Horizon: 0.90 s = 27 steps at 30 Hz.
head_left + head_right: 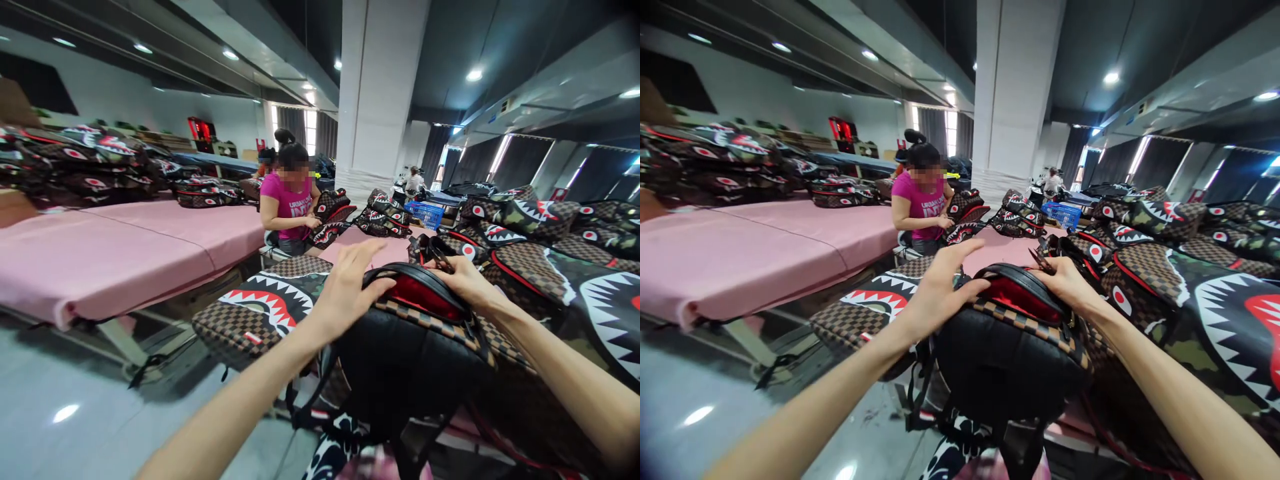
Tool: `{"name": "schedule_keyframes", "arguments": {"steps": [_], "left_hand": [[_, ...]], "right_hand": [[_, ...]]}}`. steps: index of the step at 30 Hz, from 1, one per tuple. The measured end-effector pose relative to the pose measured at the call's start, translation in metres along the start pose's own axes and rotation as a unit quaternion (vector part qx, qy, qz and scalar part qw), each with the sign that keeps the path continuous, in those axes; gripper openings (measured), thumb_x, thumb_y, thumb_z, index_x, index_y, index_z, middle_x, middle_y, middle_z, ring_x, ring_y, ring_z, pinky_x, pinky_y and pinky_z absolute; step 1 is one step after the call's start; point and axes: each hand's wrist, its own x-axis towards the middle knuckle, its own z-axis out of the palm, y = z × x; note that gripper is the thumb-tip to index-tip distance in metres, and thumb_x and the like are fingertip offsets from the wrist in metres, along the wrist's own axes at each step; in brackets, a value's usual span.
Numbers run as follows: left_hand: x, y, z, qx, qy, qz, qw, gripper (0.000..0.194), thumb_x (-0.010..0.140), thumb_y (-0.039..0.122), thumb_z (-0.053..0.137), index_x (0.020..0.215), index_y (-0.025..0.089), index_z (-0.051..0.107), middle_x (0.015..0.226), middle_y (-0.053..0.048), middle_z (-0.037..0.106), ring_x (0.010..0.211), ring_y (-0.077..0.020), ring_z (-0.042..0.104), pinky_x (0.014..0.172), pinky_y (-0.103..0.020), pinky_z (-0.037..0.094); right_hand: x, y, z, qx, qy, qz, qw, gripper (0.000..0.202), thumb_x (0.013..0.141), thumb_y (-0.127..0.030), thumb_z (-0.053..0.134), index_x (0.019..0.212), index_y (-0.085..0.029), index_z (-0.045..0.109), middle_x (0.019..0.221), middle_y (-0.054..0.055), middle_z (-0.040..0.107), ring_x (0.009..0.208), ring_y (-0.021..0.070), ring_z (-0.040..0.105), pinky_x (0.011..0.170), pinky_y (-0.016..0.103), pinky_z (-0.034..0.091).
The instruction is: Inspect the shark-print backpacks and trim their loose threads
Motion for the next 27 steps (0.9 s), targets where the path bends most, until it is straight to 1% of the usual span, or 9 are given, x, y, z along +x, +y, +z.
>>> {"name": "schedule_keyframes", "arguments": {"steps": [2,4,6,9,12,15,20,23,27], "left_hand": [[0.012,-0.015,0.004,-0.043,-0.063,-0.050,0.996,0.026,0.078,0.018,0.059,0.104,0.018,0.061,0.101,-0.005,0.067,0.095,-0.0183,0.060,0.087,-0.033,0.046],[0.018,-0.023,0.011,-0.084,-0.093,-0.059,0.990,0.023,0.077,0.013,0.055,0.099,0.017,0.064,0.095,-0.004,0.067,0.091,-0.0169,0.060,0.084,-0.030,0.046],[0.018,-0.023,0.017,-0.093,-0.062,-0.051,0.992,0.024,0.077,0.009,0.053,0.095,0.017,0.066,0.092,-0.004,0.066,0.089,-0.0158,0.059,0.083,-0.028,0.046],[0.005,-0.018,0.016,-0.088,0.017,-0.022,0.996,0.026,0.073,0.005,0.052,0.091,0.017,0.067,0.088,-0.004,0.063,0.086,-0.0142,0.058,0.079,-0.026,0.045],[-0.012,-0.013,0.008,-0.096,0.031,0.024,0.995,0.028,0.070,0.002,0.048,0.085,0.016,0.067,0.083,-0.003,0.062,0.082,-0.0130,0.057,0.075,-0.024,0.045],[-0.020,-0.007,-0.004,-0.122,-0.039,0.046,0.991,0.028,0.068,0.002,0.044,0.081,0.014,0.066,0.081,-0.004,0.062,0.078,-0.0128,0.057,0.072,-0.023,0.045],[0.011,0.009,-0.021,-0.056,-0.273,-0.039,0.960,0.024,0.077,0.023,0.045,0.081,0.012,0.066,0.075,-0.004,0.064,0.069,-0.0147,0.057,0.067,-0.024,0.043],[0.041,0.023,-0.014,0.071,-0.338,-0.112,0.932,0.045,0.087,0.036,0.032,0.067,0.012,0.065,0.053,-0.002,0.056,0.052,-0.0133,0.052,0.053,-0.022,0.037],[0.059,0.048,0.006,0.199,-0.405,-0.052,0.891,0.026,0.081,0.028,0.048,0.073,0.012,0.066,0.059,-0.005,0.061,0.056,-0.0168,0.057,0.053,-0.023,0.037]], "right_hand": [[0.002,-0.004,-0.002,-0.007,-0.031,-0.010,0.999,0.033,0.068,-0.043,0.064,0.078,-0.012,0.067,0.066,0.000,0.061,0.052,0.0094,0.049,0.046,0.020,0.036],[0.005,-0.010,-0.002,-0.025,-0.068,-0.047,0.996,0.029,0.068,-0.041,0.064,0.079,-0.014,0.067,0.070,0.000,0.062,0.056,0.0103,0.050,0.049,0.021,0.037],[0.008,-0.014,0.001,-0.045,-0.077,-0.074,0.993,0.026,0.068,-0.038,0.063,0.074,-0.014,0.067,0.067,-0.001,0.061,0.056,0.0103,0.049,0.050,0.021,0.036],[0.014,-0.012,0.011,-0.034,-0.019,-0.058,0.998,0.027,0.069,-0.039,0.060,0.066,-0.013,0.063,0.059,-0.002,0.056,0.051,0.0090,0.044,0.048,0.021,0.033],[0.016,-0.007,0.022,0.024,0.035,-0.019,0.999,0.027,0.067,-0.040,0.061,0.061,-0.014,0.058,0.054,-0.003,0.053,0.047,0.0082,0.041,0.046,0.022,0.030],[0.014,-0.004,0.026,0.073,0.042,0.014,0.996,0.027,0.063,-0.039,0.063,0.057,-0.015,0.054,0.050,-0.004,0.049,0.044,0.0078,0.038,0.044,0.022,0.026],[0.010,-0.007,0.027,0.110,0.003,0.048,0.993,0.028,0.058,-0.040,0.066,0.054,-0.016,0.052,0.047,-0.003,0.050,0.043,0.0077,0.038,0.044,0.022,0.026],[0.009,-0.008,0.028,0.110,-0.025,0.028,0.993,0.027,0.060,-0.039,0.064,0.054,-0.015,0.052,0.047,-0.004,0.049,0.043,0.0070,0.037,0.045,0.022,0.026],[0.005,-0.007,0.024,0.080,-0.039,0.008,0.996,0.025,0.061,-0.038,0.061,0.055,-0.014,0.053,0.048,-0.004,0.047,0.044,0.0068,0.036,0.044,0.022,0.024]]}}
